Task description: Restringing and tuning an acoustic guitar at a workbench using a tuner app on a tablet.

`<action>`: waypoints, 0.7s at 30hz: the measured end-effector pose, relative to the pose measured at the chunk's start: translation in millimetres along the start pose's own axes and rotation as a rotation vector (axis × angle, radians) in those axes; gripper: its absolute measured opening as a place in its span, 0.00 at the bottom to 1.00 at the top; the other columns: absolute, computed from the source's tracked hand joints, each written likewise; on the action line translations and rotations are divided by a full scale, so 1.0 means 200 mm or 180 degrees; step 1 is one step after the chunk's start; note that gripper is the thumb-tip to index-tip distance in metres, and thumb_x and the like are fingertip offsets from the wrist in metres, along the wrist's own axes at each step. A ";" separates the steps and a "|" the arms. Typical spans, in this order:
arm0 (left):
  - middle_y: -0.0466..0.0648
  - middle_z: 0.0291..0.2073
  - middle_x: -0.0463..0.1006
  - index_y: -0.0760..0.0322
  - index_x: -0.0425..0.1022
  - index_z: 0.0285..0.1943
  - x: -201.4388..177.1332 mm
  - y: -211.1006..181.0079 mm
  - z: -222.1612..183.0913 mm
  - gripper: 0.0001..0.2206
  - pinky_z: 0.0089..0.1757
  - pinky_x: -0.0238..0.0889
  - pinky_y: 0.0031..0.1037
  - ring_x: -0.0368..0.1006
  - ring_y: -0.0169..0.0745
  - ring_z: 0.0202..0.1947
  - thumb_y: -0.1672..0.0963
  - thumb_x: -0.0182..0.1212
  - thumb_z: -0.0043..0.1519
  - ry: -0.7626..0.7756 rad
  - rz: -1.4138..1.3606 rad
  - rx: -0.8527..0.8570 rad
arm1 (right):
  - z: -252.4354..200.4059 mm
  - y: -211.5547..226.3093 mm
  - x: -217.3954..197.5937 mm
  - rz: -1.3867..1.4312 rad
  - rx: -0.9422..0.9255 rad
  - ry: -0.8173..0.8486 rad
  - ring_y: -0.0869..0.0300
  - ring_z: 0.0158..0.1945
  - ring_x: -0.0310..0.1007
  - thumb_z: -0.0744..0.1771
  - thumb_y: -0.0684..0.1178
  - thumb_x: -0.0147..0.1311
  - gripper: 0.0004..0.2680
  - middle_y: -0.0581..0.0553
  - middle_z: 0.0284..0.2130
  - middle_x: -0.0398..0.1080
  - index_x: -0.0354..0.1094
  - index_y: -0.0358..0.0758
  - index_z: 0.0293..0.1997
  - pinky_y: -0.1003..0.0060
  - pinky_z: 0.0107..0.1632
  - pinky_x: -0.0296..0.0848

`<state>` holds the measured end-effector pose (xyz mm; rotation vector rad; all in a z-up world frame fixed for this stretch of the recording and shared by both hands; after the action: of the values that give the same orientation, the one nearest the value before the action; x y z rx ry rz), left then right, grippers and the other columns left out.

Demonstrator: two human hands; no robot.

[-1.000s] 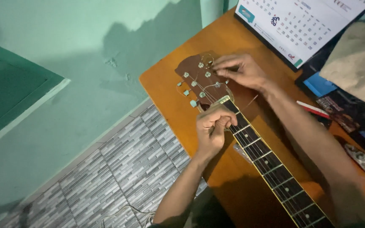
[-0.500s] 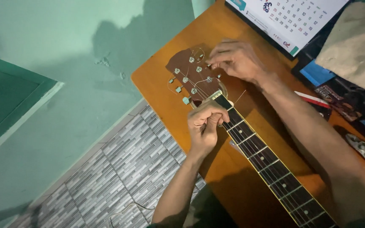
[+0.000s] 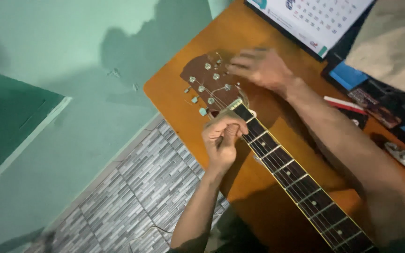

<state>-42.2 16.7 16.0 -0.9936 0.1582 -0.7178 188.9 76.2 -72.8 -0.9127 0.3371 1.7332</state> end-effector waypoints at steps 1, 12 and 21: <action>0.43 0.15 0.66 0.65 0.77 0.25 -0.01 0.01 0.00 0.18 0.31 0.60 0.23 0.59 0.32 0.20 0.57 0.54 0.70 0.0036 -0.0003 -0.0040 | 0.02 0.00 0.00 0.0002 0.0053 0.0009 0.61 0.48 0.77 0.75 0.51 0.38 0.12 0.56 0.47 0.77 0.75 0.56 0.50 0.68 0.44 0.77; 0.43 0.15 0.66 0.65 0.76 0.24 0.00 0.00 0.00 0.16 0.30 0.60 0.24 0.59 0.34 0.19 0.59 0.55 0.68 0.0103 0.0198 0.0077 | 0.18 0.08 -0.03 0.3852 0.3304 0.1724 0.62 0.24 0.65 0.71 0.69 0.45 0.20 0.49 0.22 0.68 0.73 0.43 0.38 0.61 0.28 0.70; 0.42 0.15 0.66 0.64 0.77 0.26 0.00 -0.07 0.02 0.15 0.31 0.60 0.23 0.58 0.32 0.20 0.58 0.56 0.68 -0.0026 -0.0032 -0.0005 | 0.07 0.05 0.02 0.0089 -0.0284 0.0209 0.57 0.48 0.73 0.74 0.47 0.41 0.11 0.53 0.50 0.74 0.74 0.47 0.53 0.65 0.43 0.77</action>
<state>-47.5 15.5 29.9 -0.9993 0.1467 -0.7228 174.0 85.0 -68.4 -1.0354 0.3191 1.7582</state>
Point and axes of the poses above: each hand's wrist, its own z-axis towards the middle knuckle, its own x-axis out of the palm, y = z × x, the point moved 3 cm from there along z, towards the middle knuckle
